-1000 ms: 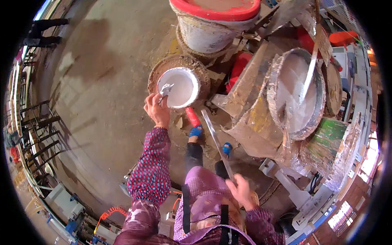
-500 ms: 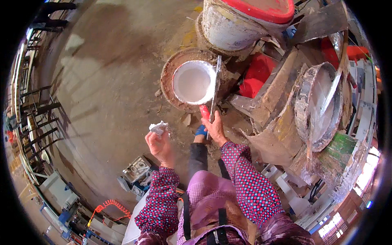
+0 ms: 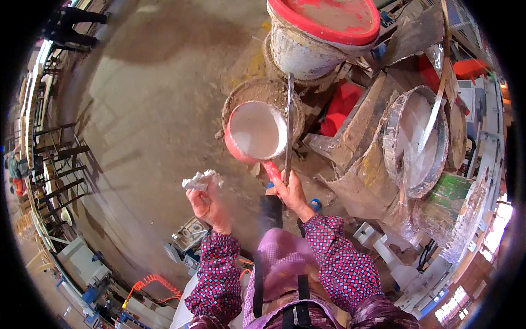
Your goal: The person applies a white paste to a machine's intake area using a red scoop and a metal scraper. They repeatedly scoop the paste from a bucket, apply it to the machine, and scrape the surface to spread the material.
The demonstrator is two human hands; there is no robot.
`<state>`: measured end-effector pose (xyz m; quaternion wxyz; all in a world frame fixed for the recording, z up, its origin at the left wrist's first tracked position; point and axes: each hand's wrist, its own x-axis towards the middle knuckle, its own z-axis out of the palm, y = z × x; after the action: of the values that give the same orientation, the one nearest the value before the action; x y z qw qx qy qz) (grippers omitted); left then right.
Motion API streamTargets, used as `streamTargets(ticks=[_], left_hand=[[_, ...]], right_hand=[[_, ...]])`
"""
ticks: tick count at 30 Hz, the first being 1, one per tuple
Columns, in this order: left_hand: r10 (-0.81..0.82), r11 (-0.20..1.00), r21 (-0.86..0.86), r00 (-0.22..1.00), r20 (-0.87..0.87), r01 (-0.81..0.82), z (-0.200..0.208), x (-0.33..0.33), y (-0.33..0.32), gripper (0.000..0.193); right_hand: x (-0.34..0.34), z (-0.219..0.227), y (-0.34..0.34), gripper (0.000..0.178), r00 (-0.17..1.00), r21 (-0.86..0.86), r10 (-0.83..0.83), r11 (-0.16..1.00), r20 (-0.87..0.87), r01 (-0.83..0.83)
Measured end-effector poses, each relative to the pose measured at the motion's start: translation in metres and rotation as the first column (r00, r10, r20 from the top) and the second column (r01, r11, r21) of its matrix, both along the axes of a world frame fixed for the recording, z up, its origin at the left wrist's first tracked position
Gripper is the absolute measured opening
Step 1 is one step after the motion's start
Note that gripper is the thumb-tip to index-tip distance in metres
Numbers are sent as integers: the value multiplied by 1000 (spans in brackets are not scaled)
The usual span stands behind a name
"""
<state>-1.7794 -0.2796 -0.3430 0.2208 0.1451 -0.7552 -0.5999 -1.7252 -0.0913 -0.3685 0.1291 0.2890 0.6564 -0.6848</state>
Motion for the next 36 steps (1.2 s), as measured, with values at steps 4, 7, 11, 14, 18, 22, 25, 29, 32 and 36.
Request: streamTargets(ticks=[4,7,11,14,18,22,25,29,32,36], left_hand=[[-210,966,-169,976,-60,197,-24,-34,45,26],[-442,763,-529,897,-7,372,-75,-57,67,27],[-296,535,-696,878,377,479,-132,-39,72,57],[-270,694,-552,878,395,462,-124,-6,78,58],[-341,922,376,642,687,88,-108,44,102,51],[-846,432,891,278,454,-139,-168,60,109,37],[-784,428,871,381,490,-239,-201,59,122,8],[-608,725,689,470,640,0,-190,59,137,20],[-630,724,688,368,684,-39,-144,40,139,18],[-656,731,668,411,633,138,-87,50,118,19]], right_hand=[[12,-67,8,26,980,438,85,899,-180,3],[20,-94,22,31,991,453,116,888,-62,-76],[34,-103,29,35,999,267,6,964,-52,8],[54,-100,30,39,997,281,-59,957,-44,69],[69,-73,31,43,997,301,-75,950,-25,79],[89,-22,39,37,998,188,42,981,43,-50],[117,10,41,29,984,174,177,969,4,-175],[155,75,64,23,986,220,165,962,2,-162],[193,89,74,23,987,221,161,963,-11,-155],[212,172,90,22,995,11,13,1000,-100,-12]])
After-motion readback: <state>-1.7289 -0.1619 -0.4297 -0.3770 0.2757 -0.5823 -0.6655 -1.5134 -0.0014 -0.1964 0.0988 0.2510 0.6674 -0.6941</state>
